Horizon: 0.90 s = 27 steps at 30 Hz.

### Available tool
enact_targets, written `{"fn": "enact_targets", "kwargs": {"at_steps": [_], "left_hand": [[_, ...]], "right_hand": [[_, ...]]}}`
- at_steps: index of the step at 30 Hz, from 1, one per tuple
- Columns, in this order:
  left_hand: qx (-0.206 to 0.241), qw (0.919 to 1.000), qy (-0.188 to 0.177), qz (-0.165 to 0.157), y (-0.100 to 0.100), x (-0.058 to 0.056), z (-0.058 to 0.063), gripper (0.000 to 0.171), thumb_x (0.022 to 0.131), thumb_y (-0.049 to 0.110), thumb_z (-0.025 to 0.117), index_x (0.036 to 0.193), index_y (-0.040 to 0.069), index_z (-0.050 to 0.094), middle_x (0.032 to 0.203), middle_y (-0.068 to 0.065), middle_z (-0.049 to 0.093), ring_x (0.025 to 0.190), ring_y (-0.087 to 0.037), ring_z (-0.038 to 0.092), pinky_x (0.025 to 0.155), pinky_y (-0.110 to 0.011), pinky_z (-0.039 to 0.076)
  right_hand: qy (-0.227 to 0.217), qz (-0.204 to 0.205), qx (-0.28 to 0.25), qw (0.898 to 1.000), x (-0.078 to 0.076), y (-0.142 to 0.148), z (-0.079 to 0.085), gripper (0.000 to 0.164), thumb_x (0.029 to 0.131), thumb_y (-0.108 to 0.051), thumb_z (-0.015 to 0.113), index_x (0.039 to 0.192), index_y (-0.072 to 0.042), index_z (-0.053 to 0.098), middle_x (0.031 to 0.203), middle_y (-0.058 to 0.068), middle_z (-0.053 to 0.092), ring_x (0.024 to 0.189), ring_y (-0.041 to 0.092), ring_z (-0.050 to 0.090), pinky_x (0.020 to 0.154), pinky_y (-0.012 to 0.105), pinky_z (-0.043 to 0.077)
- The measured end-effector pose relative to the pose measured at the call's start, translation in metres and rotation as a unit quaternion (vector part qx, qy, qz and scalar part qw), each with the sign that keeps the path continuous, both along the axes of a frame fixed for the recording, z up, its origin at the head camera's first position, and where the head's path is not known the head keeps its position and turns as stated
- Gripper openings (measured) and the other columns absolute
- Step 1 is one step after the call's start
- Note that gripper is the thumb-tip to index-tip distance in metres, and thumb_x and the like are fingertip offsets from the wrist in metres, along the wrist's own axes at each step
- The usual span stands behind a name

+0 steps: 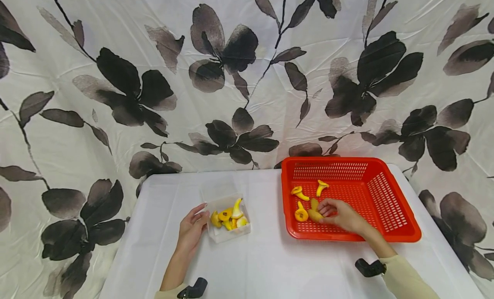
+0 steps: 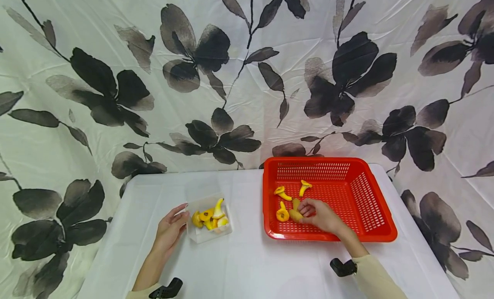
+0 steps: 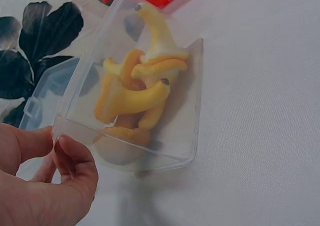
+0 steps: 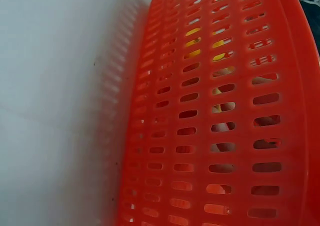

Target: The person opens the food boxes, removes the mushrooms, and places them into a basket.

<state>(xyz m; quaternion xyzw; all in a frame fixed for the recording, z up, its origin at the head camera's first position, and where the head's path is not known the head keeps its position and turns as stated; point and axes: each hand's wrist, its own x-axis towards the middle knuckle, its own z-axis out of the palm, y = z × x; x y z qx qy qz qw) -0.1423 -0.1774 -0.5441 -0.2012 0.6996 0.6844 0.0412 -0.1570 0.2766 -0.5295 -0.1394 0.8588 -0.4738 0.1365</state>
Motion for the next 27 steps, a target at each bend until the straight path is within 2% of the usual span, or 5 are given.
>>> {"fn": "enact_targets", "kwargs": {"at_steps": [7,11,16,23,27], "left_hand": [[0.006,0.9999,0.007,-0.007,0.0,0.001,0.001,0.043,0.102,0.01,0.063,0.144,0.005,0.055,0.108,-0.003,0.059,0.087,-0.009,0.056,0.072,-0.017,0.049],[0.006,0.9999,0.005,-0.008,0.0,0.002,0.002,0.044,0.102,0.011,0.063,0.145,0.005,0.054,0.111,-0.005,0.059,0.087,-0.009,0.056,0.072,-0.017,0.049],[0.007,1.0,0.0,-0.006,-0.001,0.002,0.002,0.045,0.103,0.012,0.063,0.146,0.006,0.053,0.113,-0.005,0.059,0.088,-0.009,0.056,0.072,-0.017,0.049],[0.012,0.9999,0.001,-0.006,-0.002,0.002,0.002,0.045,0.102,0.01,0.063,0.146,0.005,0.054,0.111,-0.004,0.059,0.088,-0.009,0.056,0.073,-0.017,0.05],[0.009,0.9999,0.0,-0.009,-0.002,0.001,0.002,0.045,0.103,0.012,0.063,0.146,0.006,0.053,0.112,-0.004,0.06,0.089,-0.009,0.057,0.073,-0.017,0.05]], "right_hand": [[0.026,-0.005,-0.002,1.0,-0.002,-0.004,0.008,0.025,0.092,-0.002,0.075,0.112,0.009,0.065,0.102,0.013,0.068,0.093,0.026,0.065,0.08,0.023,0.055],[0.051,-0.01,0.011,0.999,-0.005,-0.011,0.015,0.022,0.096,-0.004,0.071,0.114,0.008,0.066,0.1,0.009,0.069,0.092,0.023,0.066,0.08,0.023,0.055],[0.059,-0.012,0.017,0.998,-0.011,-0.025,0.026,0.021,0.097,-0.008,0.07,0.113,0.006,0.067,0.099,0.008,0.069,0.093,0.022,0.066,0.082,0.023,0.055],[0.066,-0.003,0.019,0.998,-0.02,-0.047,0.04,0.017,0.098,-0.015,0.072,0.11,-0.004,0.069,0.101,0.003,0.069,0.096,0.021,0.065,0.086,0.028,0.056],[0.064,0.006,0.008,0.998,-0.026,-0.06,0.047,0.019,0.098,-0.015,0.072,0.111,-0.002,0.069,0.101,0.004,0.07,0.095,0.021,0.065,0.085,0.027,0.056]]}}
